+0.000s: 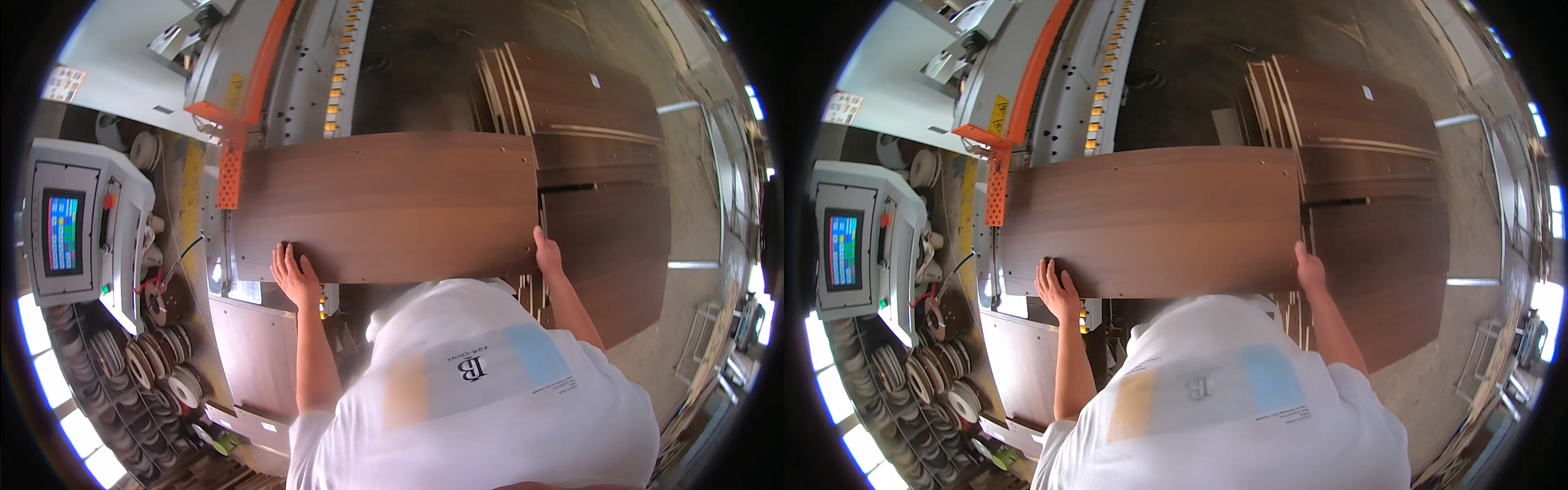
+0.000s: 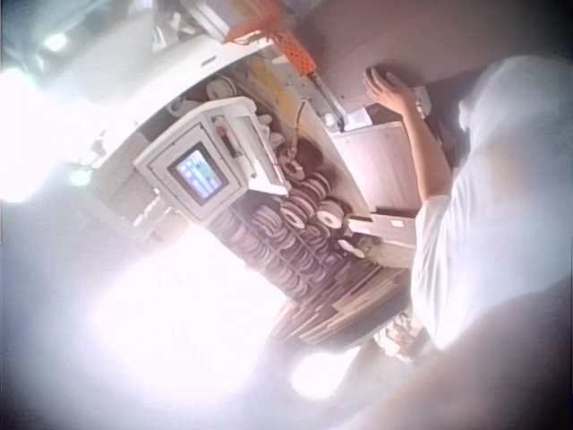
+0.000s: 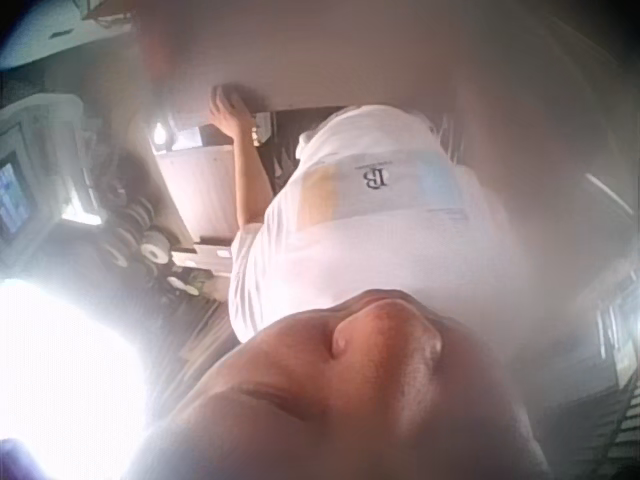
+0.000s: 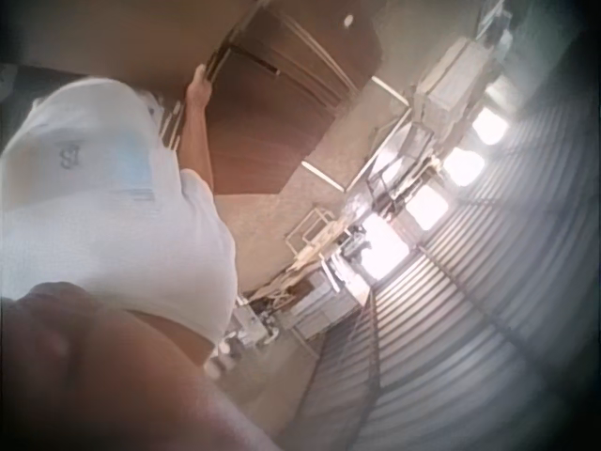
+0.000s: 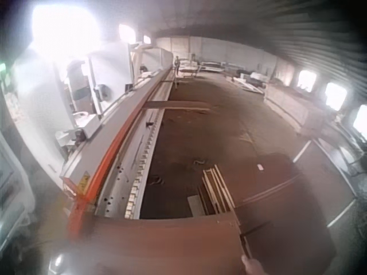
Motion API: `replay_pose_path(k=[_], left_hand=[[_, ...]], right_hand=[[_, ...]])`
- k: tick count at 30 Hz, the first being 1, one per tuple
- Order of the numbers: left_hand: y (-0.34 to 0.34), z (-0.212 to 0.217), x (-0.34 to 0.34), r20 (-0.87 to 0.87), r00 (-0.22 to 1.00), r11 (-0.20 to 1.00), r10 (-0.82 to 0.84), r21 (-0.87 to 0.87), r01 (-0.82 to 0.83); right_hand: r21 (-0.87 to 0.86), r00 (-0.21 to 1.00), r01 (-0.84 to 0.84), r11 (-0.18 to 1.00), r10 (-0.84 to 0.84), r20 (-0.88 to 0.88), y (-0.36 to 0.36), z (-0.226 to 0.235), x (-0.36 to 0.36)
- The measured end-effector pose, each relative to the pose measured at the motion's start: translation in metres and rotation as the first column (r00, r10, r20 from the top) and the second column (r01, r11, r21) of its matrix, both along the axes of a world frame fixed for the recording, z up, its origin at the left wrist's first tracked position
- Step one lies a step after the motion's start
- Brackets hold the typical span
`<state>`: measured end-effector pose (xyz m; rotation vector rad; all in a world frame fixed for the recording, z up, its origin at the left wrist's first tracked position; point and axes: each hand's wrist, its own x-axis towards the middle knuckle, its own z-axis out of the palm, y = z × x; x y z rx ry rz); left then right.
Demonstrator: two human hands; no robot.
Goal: The person picks up wood panels from a stack and feeds them into an industrial edge-banding machine one by one.
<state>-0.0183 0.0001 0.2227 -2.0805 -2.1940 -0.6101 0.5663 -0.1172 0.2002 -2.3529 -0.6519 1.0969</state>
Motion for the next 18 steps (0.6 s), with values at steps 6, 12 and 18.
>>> replay_pose_path(k=[6,12,18], left_hand=[[-0.018,-0.010,-0.023,-0.005,1.000,0.998,0.003,0.061,-0.003],[-0.042,-0.023,-0.029,0.187,0.965,0.978,0.183,0.068,-0.199],[-0.057,-0.048,-0.023,0.811,0.472,0.879,0.345,-0.104,-0.464]], right_hand=[[-0.042,0.996,0.066,0.997,-0.069,-0.059,-0.037,0.006,-0.047],[0.000,0.999,0.050,0.999,-0.050,0.018,-0.057,0.001,-0.079],[-0.085,0.986,0.106,0.991,-0.115,-0.118,-0.059,0.005,-0.077]])
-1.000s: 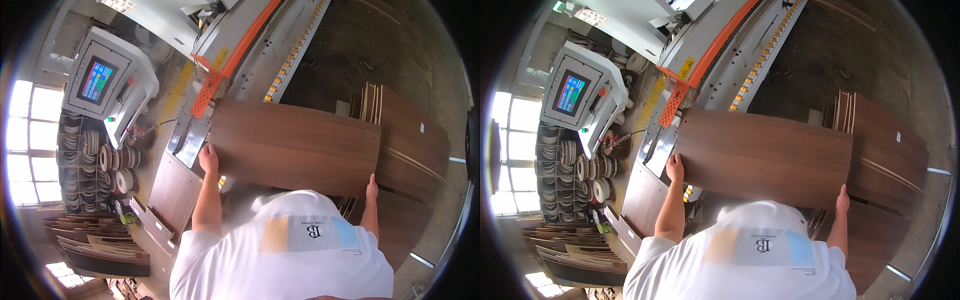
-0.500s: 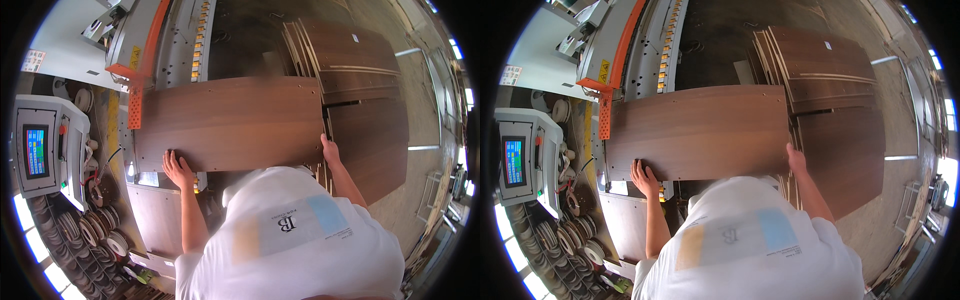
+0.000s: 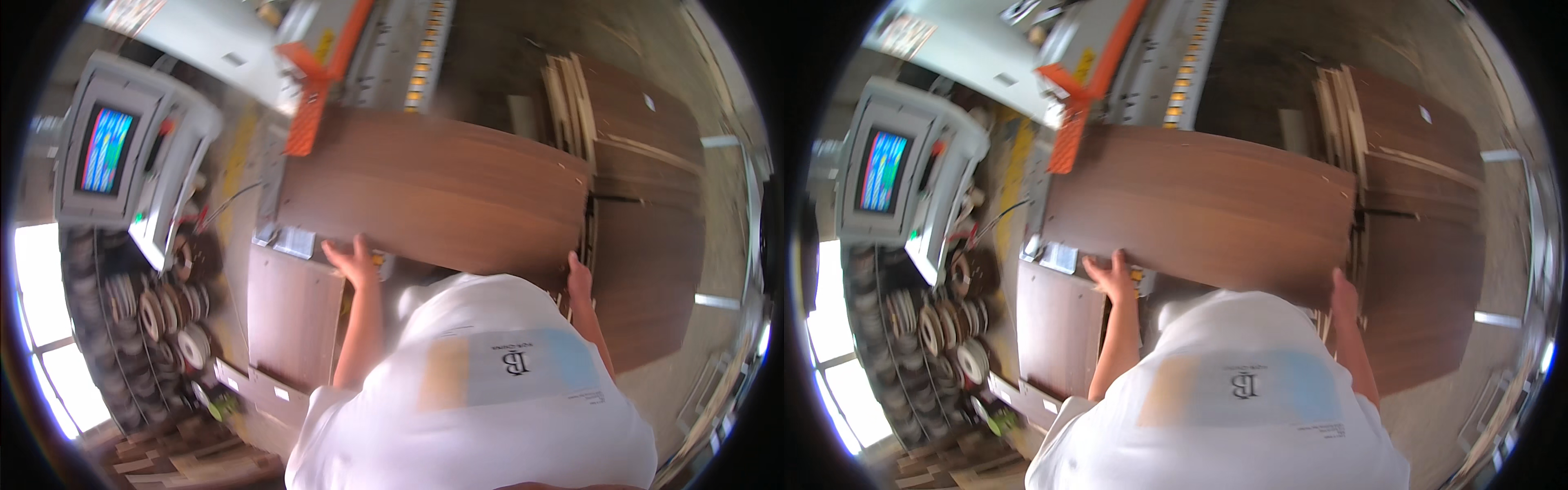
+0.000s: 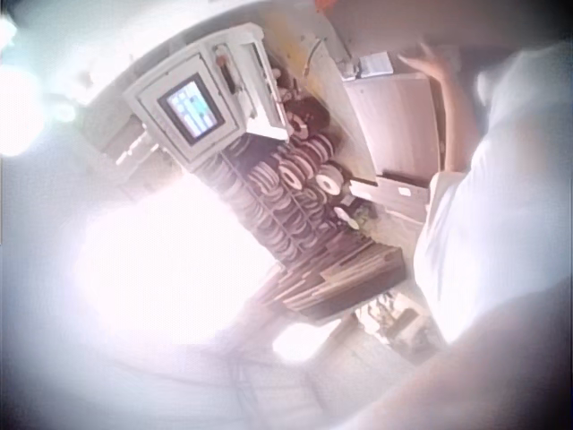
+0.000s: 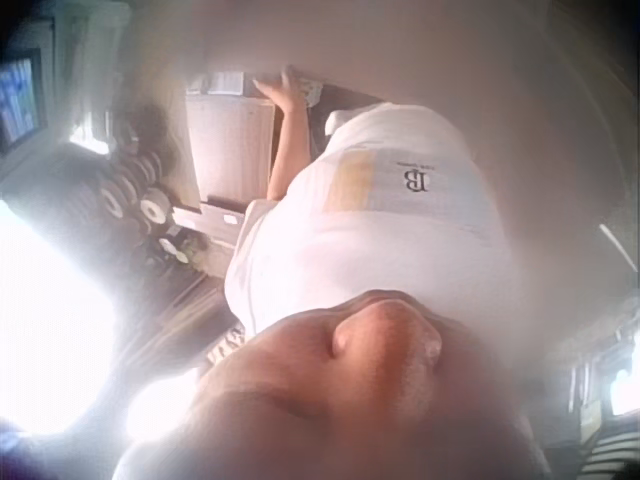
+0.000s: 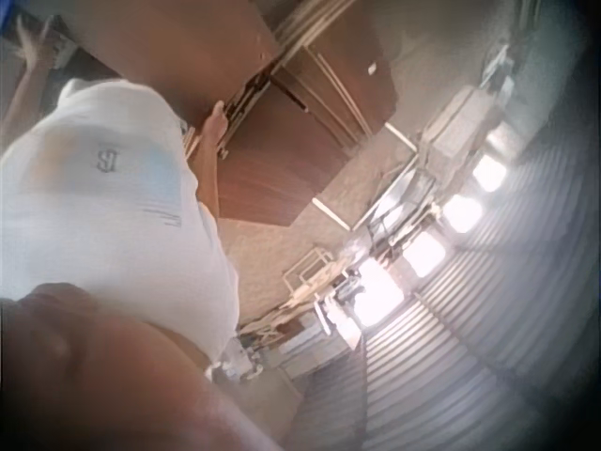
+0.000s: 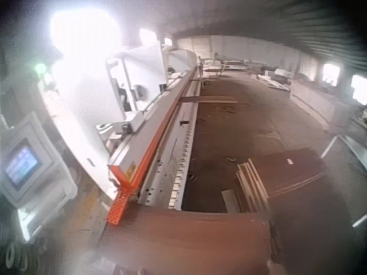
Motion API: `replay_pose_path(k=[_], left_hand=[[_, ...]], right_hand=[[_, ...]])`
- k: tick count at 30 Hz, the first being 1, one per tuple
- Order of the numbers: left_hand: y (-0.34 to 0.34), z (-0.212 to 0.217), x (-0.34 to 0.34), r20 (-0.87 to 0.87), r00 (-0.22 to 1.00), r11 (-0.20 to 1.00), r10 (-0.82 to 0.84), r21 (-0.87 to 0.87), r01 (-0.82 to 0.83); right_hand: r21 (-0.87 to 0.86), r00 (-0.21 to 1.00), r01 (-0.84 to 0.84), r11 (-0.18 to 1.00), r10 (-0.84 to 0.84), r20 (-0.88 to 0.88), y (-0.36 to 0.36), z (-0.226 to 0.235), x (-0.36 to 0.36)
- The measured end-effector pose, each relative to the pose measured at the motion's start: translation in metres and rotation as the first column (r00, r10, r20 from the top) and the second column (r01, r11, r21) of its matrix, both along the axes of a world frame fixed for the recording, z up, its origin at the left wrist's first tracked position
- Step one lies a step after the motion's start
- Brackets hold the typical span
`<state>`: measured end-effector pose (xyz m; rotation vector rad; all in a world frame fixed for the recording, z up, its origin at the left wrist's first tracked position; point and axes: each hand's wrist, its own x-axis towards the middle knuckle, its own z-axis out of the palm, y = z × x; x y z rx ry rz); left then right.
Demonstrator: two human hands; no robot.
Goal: The person picks up wood panels from a stack and feeds them into an industrial edge-banding machine one by one.
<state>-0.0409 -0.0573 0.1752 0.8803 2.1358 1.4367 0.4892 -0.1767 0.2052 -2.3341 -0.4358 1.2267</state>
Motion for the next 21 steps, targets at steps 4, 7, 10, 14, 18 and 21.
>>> replay_pose_path(k=[4,7,10,14,18,21], left_hand=[[0.009,0.032,0.013,0.502,0.864,0.998,0.038,-0.056,-0.012],[0.013,0.031,0.014,0.521,0.850,0.997,0.082,-0.039,-0.072],[0.024,0.030,0.018,0.506,0.859,0.997,0.077,-0.028,-0.072],[0.048,0.033,0.031,0.600,0.798,0.995,0.055,0.037,-0.096],[0.077,0.024,0.036,0.523,0.851,0.998,0.046,0.014,-0.063],[0.105,0.020,0.050,0.551,0.834,0.999,0.025,0.005,-0.033]], right_hand=[[0.089,0.999,0.044,0.995,-0.045,0.013,-0.001,-0.010,0.000],[0.099,0.998,0.068,0.993,-0.070,0.010,0.009,-0.018,0.008],[0.087,0.998,0.055,0.995,-0.054,-0.012,0.030,0.000,0.003],[0.144,0.999,0.021,0.989,-0.015,-0.045,0.049,-0.002,0.015],[0.231,0.998,0.037,0.972,-0.025,-0.056,0.079,-0.005,0.020],[0.180,0.991,0.000,0.984,-0.024,0.132,0.090,-0.031,0.050]])
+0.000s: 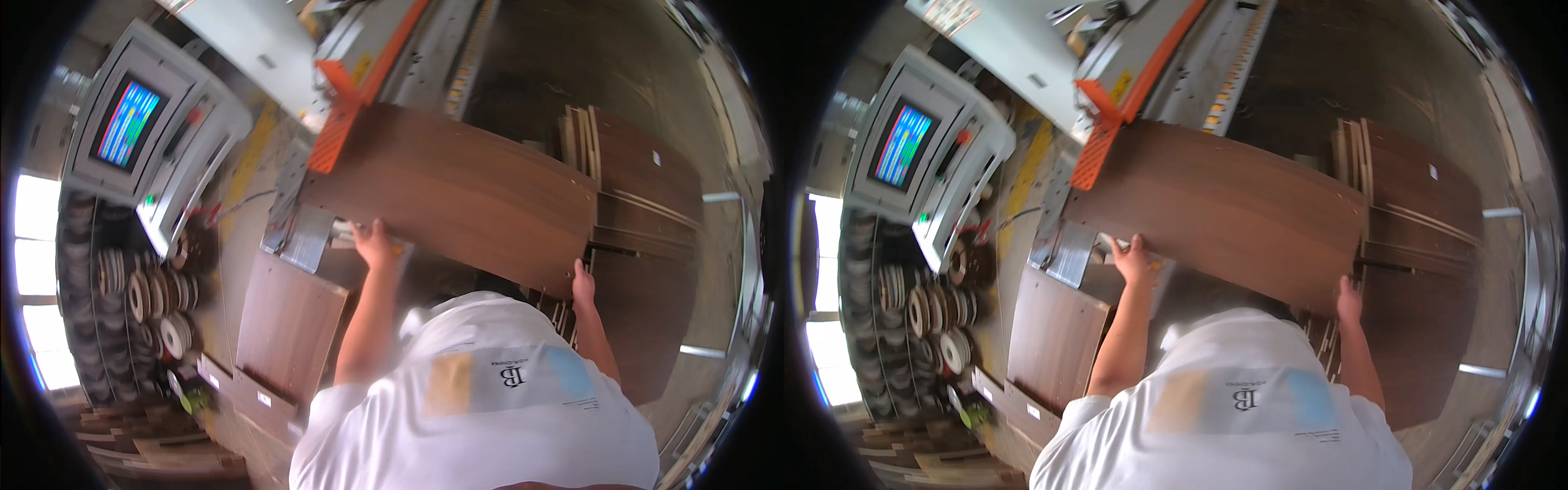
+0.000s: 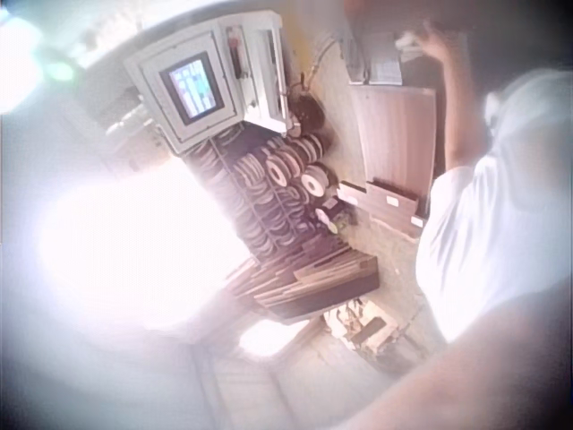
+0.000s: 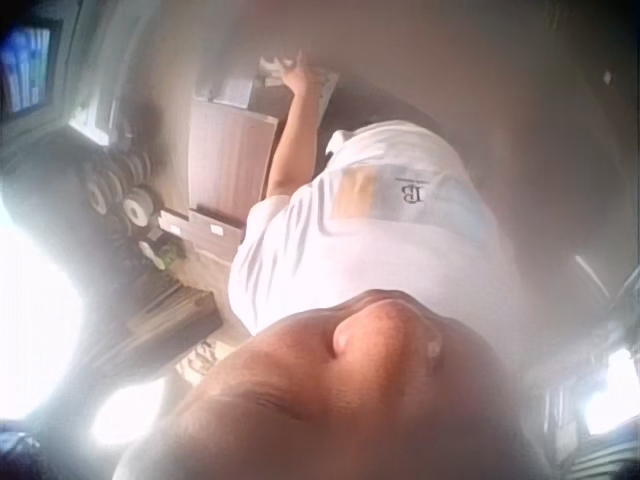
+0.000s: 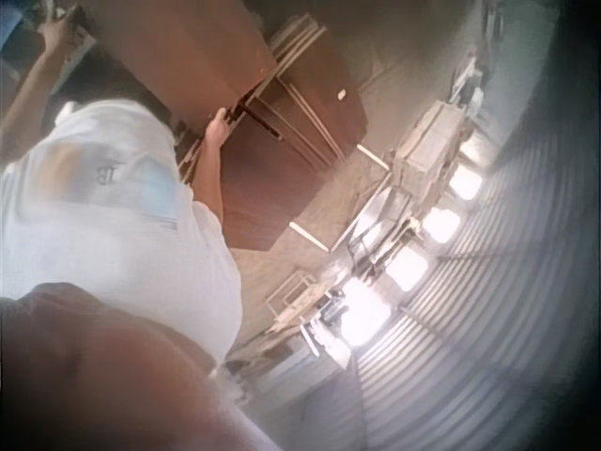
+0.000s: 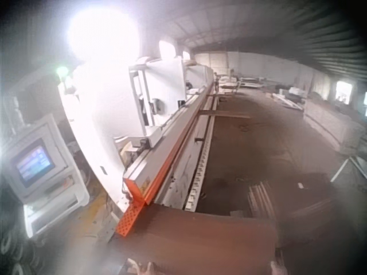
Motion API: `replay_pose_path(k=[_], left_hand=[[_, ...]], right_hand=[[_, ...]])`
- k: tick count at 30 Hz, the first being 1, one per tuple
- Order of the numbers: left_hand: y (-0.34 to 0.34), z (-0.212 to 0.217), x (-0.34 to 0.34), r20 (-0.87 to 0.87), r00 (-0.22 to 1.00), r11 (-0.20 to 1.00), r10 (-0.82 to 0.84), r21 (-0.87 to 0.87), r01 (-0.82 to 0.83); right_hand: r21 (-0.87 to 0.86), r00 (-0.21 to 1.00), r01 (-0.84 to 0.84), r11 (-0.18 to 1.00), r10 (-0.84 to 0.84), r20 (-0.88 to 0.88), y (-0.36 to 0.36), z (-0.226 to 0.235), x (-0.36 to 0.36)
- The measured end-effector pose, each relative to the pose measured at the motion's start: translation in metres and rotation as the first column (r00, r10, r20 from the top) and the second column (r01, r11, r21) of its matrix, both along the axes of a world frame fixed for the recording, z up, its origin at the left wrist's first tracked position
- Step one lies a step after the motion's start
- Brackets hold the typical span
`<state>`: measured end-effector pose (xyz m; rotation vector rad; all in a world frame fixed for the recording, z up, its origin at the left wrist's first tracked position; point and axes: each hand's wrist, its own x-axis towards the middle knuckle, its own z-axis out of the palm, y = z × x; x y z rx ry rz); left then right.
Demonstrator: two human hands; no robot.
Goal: The person picks up wood panels from a stack and feeds them into an industrial edge-banding machine one by one.
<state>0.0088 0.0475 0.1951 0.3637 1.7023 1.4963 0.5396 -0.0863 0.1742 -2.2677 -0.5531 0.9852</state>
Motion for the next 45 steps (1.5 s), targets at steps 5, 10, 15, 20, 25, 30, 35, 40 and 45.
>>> replay_pose_path(k=[5,10,15,20,25,30,35,40,45], left_hand=[[0.035,0.007,0.007,0.114,0.992,0.996,-0.049,0.073,0.041],[0.073,0.025,0.021,0.113,0.981,0.979,-0.161,-0.107,0.173],[0.066,-0.018,0.024,-0.221,0.889,0.915,-0.402,-0.145,0.377],[0.021,-0.011,0.074,-0.865,0.106,0.829,-0.490,-0.425,0.362],[0.023,0.006,0.083,-0.843,0.071,0.812,-0.533,-0.486,0.324],[0.032,0.013,0.092,-0.809,0.048,0.790,-0.585,-0.556,0.260],[0.036,0.011,0.096,-0.770,0.041,0.758,-0.637,-0.616,0.214],[0.017,0.013,0.115,-0.787,-0.101,0.765,-0.608,-0.615,0.188],[0.014,0.030,0.171,-0.570,-0.032,0.542,-0.821,-0.796,0.270]], right_hand=[[-0.010,0.987,-0.143,0.990,0.143,0.068,0.051,0.034,-0.002],[0.192,0.992,-0.113,0.975,0.120,-0.025,0.077,-0.020,0.034],[0.267,0.935,0.079,0.960,0.021,-0.353,0.095,-0.012,0.038],[0.183,0.922,0.111,0.977,-0.032,-0.387,0.103,0.002,0.045],[0.166,0.987,-0.107,0.980,0.125,-0.104,0.114,-0.037,0.092],[0.056,0.932,-0.218,0.974,0.191,0.308,0.160,-0.040,0.144],[-0.054,0.726,-0.337,0.940,0.296,0.620,0.212,-0.034,0.202],[-0.248,0.640,-0.449,0.858,0.503,0.581,0.245,-0.030,0.247],[-0.419,0.510,-0.500,0.758,0.649,0.564,0.260,-0.018,0.259]])
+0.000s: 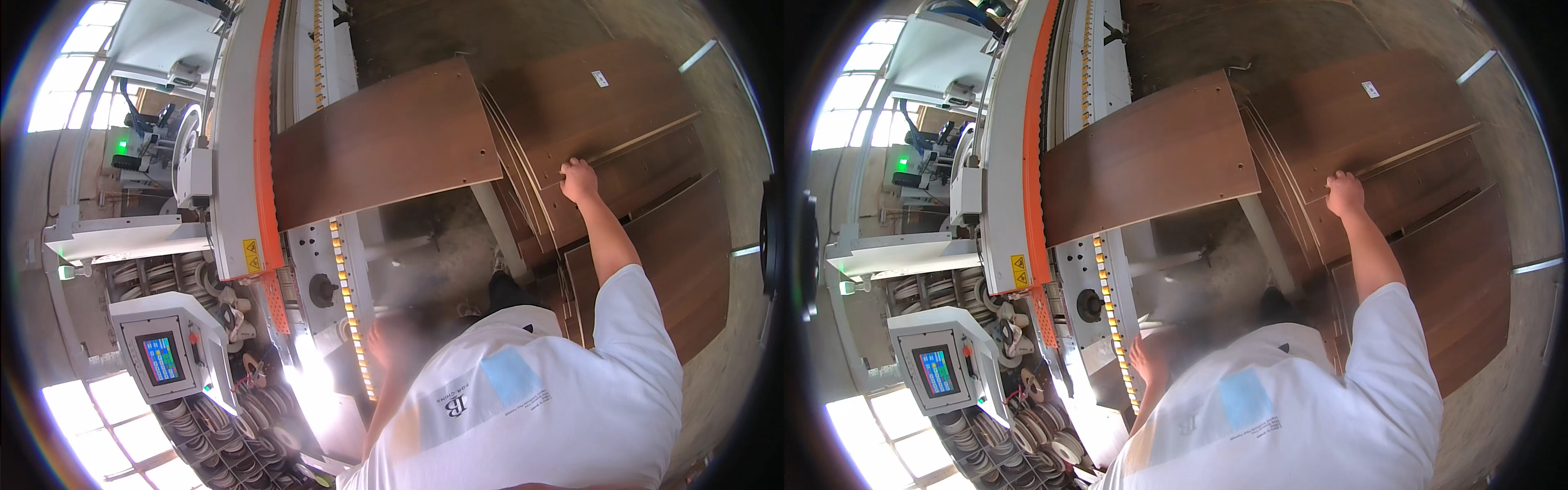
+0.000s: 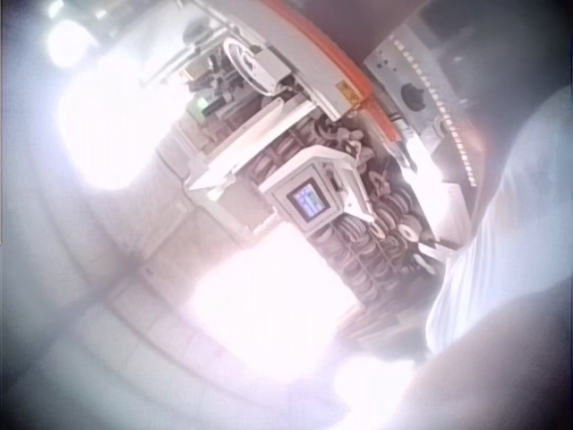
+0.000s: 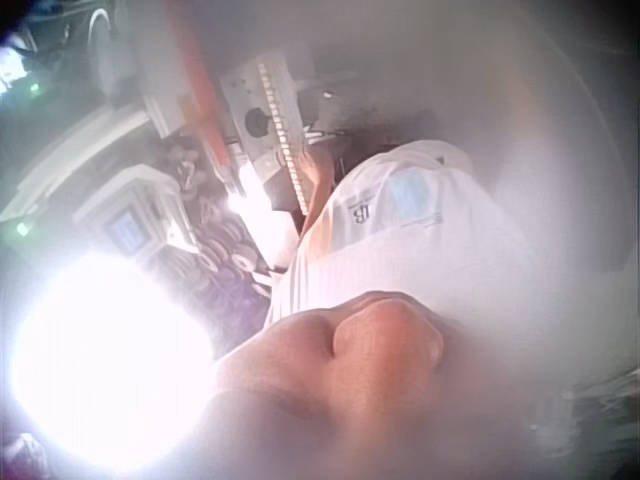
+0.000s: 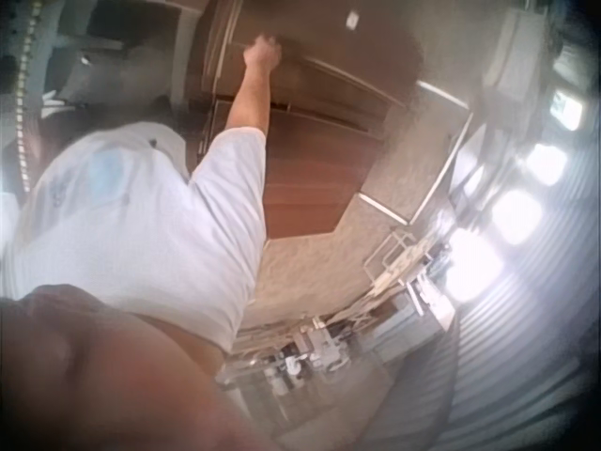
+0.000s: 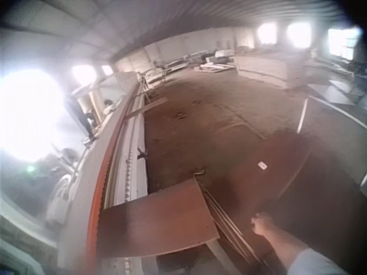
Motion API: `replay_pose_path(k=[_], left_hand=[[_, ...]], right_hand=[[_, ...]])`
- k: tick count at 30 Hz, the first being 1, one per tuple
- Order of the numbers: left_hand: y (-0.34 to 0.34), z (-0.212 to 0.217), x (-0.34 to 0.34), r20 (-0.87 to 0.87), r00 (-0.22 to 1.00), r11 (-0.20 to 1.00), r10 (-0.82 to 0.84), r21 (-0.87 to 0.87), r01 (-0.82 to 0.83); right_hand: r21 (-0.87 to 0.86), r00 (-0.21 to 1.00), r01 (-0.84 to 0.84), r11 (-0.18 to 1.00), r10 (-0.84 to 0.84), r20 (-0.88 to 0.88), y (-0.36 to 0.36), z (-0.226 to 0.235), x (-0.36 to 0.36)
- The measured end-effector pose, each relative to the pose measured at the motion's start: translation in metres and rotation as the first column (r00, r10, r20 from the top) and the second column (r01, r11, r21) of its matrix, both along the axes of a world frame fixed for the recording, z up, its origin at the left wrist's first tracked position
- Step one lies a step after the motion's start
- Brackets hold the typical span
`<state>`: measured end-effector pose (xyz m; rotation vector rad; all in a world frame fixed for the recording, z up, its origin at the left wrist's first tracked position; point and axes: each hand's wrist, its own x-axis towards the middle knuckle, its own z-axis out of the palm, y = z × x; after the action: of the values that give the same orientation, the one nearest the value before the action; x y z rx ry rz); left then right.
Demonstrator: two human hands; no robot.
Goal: The person picks up wood panels from a stack and feeds them into an industrial edge-banding machine one by one.
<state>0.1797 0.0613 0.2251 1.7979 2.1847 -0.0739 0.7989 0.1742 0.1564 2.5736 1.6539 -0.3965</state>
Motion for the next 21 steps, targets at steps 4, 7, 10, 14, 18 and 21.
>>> replay_pose_path(k=[4,7,10,14,18,21], left_hand=[[0.009,0.008,0.044,0.000,0.985,0.948,-0.174,-0.269,0.168],[0.006,-0.035,0.035,0.053,0.929,0.858,-0.367,-0.366,0.360],[0.023,-0.043,0.061,0.271,0.897,0.881,-0.348,-0.233,0.412],[0.042,-0.075,0.083,0.371,0.776,0.706,-0.510,-0.335,0.624],[0.068,-0.094,0.133,0.606,0.730,0.715,-0.315,-0.354,0.603],[0.077,-0.112,0.170,0.709,0.704,0.761,-0.043,-0.433,0.483]], right_hand=[[0.111,0.996,-0.090,0.990,0.088,0.030,-0.004,-0.012,0.007],[0.168,0.997,-0.074,0.983,0.071,0.023,-0.005,-0.018,0.003],[0.057,0.994,-0.108,0.993,0.108,0.004,-0.019,-0.008,-0.009],[0.061,0.986,-0.162,0.985,0.164,-0.029,-0.049,-0.014,-0.033],[0.104,0.975,-0.217,0.971,0.221,-0.033,-0.088,-0.027,-0.081],[0.128,0.957,-0.261,0.957,0.274,-0.099,-0.113,-0.031,-0.130]])
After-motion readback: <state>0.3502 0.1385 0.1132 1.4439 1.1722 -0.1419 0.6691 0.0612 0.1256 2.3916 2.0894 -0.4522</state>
